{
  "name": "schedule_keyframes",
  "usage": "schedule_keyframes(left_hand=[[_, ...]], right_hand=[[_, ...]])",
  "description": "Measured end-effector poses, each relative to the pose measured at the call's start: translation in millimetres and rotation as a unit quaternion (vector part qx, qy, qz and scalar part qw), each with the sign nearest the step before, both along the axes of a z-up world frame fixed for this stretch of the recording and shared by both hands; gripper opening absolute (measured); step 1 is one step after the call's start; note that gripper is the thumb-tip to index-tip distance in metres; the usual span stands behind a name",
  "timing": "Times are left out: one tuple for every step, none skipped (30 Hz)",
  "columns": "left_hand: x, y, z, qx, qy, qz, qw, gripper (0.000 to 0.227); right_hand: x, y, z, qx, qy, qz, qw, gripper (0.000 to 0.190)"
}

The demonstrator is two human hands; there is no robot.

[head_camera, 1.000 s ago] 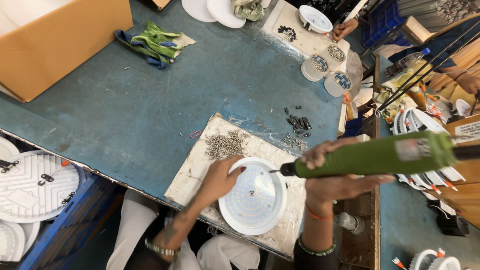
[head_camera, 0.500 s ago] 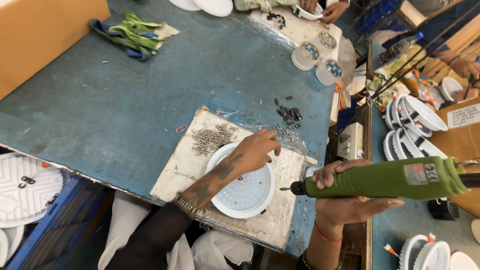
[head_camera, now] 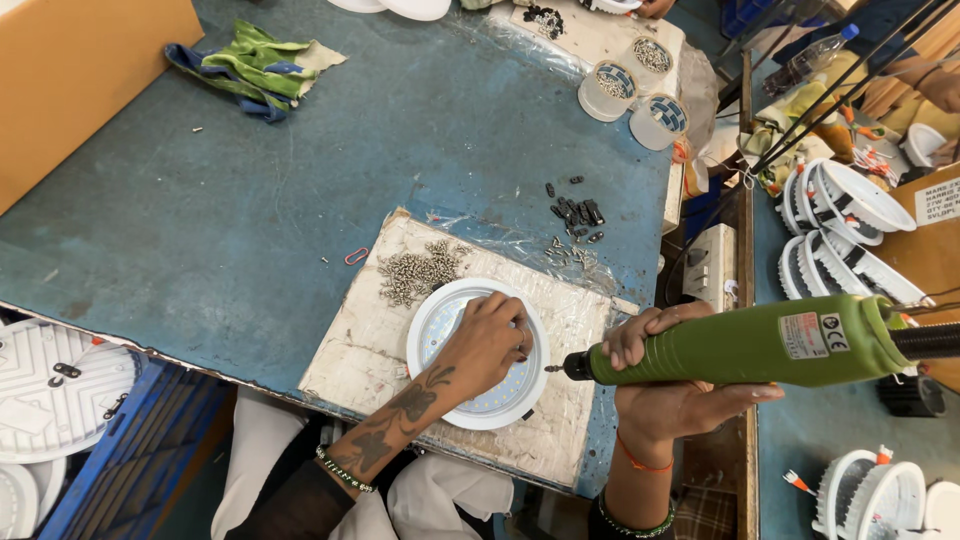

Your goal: The person uses a green handheld rotary tool to drive small metal fasteners into a white circular LED light fixture. They repeatedly pick fasteners from a pile on the table and insert them into the fixture while holding it steady with their other hand.

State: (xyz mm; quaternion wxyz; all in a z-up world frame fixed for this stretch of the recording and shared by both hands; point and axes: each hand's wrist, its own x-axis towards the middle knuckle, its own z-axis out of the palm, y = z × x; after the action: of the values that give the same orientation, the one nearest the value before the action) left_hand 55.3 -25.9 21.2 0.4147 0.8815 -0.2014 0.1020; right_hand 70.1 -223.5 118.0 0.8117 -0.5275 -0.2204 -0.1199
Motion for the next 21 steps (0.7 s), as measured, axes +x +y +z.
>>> schedule_keyframes(left_hand=[[-0.3,-1.4,-1.1,0.018,-0.013,0.001,1.000,0.003],[-1.0,-2.7,-1.9,0.036,-0.027,0.002,0.999,0.005],[-1.7,-3.2,-2.6,0.054,-0.040,0.004,0.998,0.008],[-2.3,-3.6,-3.1,0.051,-0.050,0.004,0.997,0.008],[-3.0,-3.4,-3.6,0.047,-0.059,0.005,0.997,0.009],[-3.7,-3.6,-4.1,0.043,-0.069,0.005,0.997,0.011],[-4.4,-3.3,-4.6,0.036,-0.061,0.007,0.997,0.008],[-5.1,-2.2,-5.2,0.029,-0.053,0.009,0.998,0.005],[-5.4,-1.6,-5.7,0.022,-0.045,0.012,0.999,0.002],[-5.5,-1.2,-6.5,0.021,-0.048,0.010,0.999,0.003],[-5.4,-1.1,-7.5,0.021,-0.050,0.009,0.998,0.004],[-5.2,-2.0,-8.6,0.020,-0.053,0.008,0.998,0.005],[-5.1,-3.9,-9.7,0.037,-0.061,0.016,0.997,0.007],[-5.1,-6.6,-11.1,0.054,-0.070,0.024,0.996,0.009],[-5.4,-9.7,-12.5,0.070,-0.079,0.032,0.994,0.011],[-5.8,-13.2,-13.9,0.102,-0.104,0.049,0.988,0.018],[-6.5,-17.6,-15.0,0.133,-0.130,0.066,0.980,0.026],[-6.3,-21.3,-15.8,0.164,-0.156,0.083,0.971,0.034],[-5.5,-22.4,-16.6,0.172,-0.151,0.085,0.970,0.032],[-4.5,-23.6,-16.8,0.180,-0.146,0.088,0.969,0.031],[-3.2,-24.4,-16.5,0.187,-0.141,0.090,0.968,0.029]], right_hand=[[-0.6,-0.2,0.6,0.005,-0.002,0.005,1.000,0.096],[-1.6,-0.5,0.9,0.009,-0.004,0.010,1.000,0.095],[-1.7,-1.0,1.6,0.018,-0.008,0.015,1.000,0.095],[-2.4,-2.0,2.2,0.020,-0.010,0.012,1.000,0.095],[-2.7,-3.1,2.8,0.022,-0.011,0.009,1.000,0.095],[-3.8,-4.5,3.3,0.017,-0.009,-0.001,1.000,0.094],[-4.3,-6.1,3.8,0.016,-0.008,-0.006,1.000,0.095],[-4.6,-6.7,3.9,0.014,-0.007,-0.010,1.000,0.096],[-4.6,-7.5,4.2,0.015,-0.008,-0.009,1.000,0.097],[-4.1,-7.2,3.6,0.015,-0.009,-0.010,1.000,0.097],[-4.3,-7.2,3.0,0.014,-0.010,-0.013,1.000,0.097],[-3.6,-6.2,1.8,0.011,-0.011,-0.019,1.000,0.096],[-2.7,-5.3,0.8,0.015,-0.009,-0.017,1.000,0.095],[-1.9,-3.5,-0.8,0.020,-0.007,-0.015,1.000,0.095],[-1.0,-1.7,-2.2,0.032,-0.001,-0.005,0.999,0.095],[-0.9,0.7,-3.8,0.032,0.001,0.002,0.999,0.095],[-0.8,3.1,-5.3,0.032,0.004,0.009,0.999,0.095],[-1.1,5.7,-6.7,0.021,0.001,0.014,1.000,0.095],[-1.4,8.1,-8.0,0.017,0.003,0.020,1.000,0.095],[-2.1,10.1,-8.9,0.014,0.004,0.025,1.000,0.095],[-2.8,11.9,-9.8,0.019,0.010,0.032,0.999,0.096]])
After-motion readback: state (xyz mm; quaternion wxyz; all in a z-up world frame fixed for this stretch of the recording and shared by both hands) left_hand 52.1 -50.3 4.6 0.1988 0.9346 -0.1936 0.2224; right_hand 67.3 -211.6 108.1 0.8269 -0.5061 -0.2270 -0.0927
